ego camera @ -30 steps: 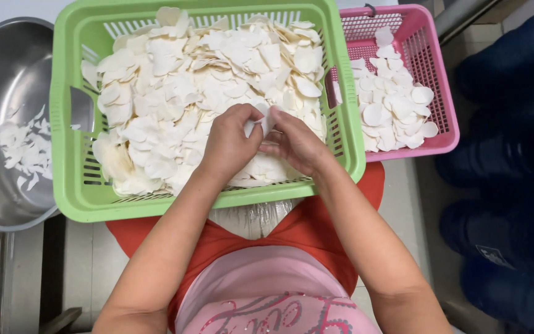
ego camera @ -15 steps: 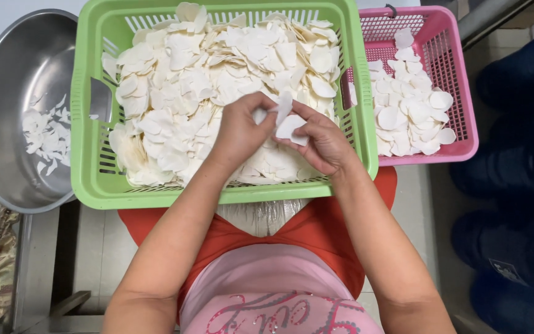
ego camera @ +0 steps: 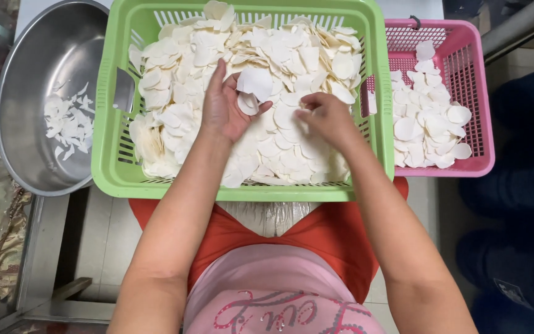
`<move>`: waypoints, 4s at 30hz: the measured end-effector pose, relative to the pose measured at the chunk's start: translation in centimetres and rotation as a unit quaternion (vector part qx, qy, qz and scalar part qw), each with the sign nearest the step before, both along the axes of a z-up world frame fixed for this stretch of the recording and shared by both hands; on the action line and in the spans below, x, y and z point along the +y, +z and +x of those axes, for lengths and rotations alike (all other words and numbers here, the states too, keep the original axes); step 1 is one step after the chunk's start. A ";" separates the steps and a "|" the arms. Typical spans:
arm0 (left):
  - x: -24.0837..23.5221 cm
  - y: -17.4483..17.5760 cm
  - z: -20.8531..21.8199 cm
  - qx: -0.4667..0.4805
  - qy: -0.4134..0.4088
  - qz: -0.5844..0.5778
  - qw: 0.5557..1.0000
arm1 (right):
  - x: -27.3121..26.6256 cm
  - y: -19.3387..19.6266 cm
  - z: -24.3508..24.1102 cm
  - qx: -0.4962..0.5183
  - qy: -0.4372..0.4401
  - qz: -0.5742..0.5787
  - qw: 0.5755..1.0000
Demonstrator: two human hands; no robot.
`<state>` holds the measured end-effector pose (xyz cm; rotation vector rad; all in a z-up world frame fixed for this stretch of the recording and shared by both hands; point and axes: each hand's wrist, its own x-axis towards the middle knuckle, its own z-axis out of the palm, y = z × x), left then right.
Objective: The person sorts white, thin, round food slices from a green basket into a pink basket and a metal bowl. They pick up slices, separate them, and place them into the respective containers.
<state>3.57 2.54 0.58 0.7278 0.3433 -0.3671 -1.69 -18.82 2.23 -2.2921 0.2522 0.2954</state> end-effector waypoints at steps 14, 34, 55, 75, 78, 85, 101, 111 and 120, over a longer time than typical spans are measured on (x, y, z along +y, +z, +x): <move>-4.6 -6.6 5.3 -0.249 -0.214 0.500 0.802 | -5.7 -2.0 -1.9 -0.083 -0.045 0.023 0.995; -2.6 -0.8 1.7 -0.253 -0.291 0.462 0.799 | -4.9 -0.5 -4.0 -0.025 -0.031 0.044 0.998; -30.1 1.7 3.3 -0.456 -0.325 0.529 0.638 | -24.9 -0.6 -7.1 -0.204 -0.301 -0.027 0.931; -10.6 -4.8 4.3 -0.457 -0.252 0.737 0.431 | -8.1 -7.3 4.0 -0.119 0.019 -0.230 0.966; -9.6 -5.6 4.7 -0.433 -0.278 0.700 0.496 | -7.4 -3.6 4.3 -0.145 0.007 -0.225 0.963; -5.9 -2.5 6.2 -0.380 -0.258 0.679 0.573 | -9.3 -5.7 8.5 -0.190 0.004 -0.178 0.965; -11.3 -6.1 11.5 -0.623 -0.217 0.703 0.266 | -7.3 -3.9 4.6 -0.085 -0.048 -0.066 0.993; -6.6 0.4 6.8 -0.333 -0.161 0.466 0.804 | -6.2 0.7 2.0 -0.138 -0.060 0.068 0.986; -6.4 -3.6 3.0 -0.189 -0.174 0.187 0.948 | -3.1 -2.7 0.2 -0.058 -0.129 0.360 0.922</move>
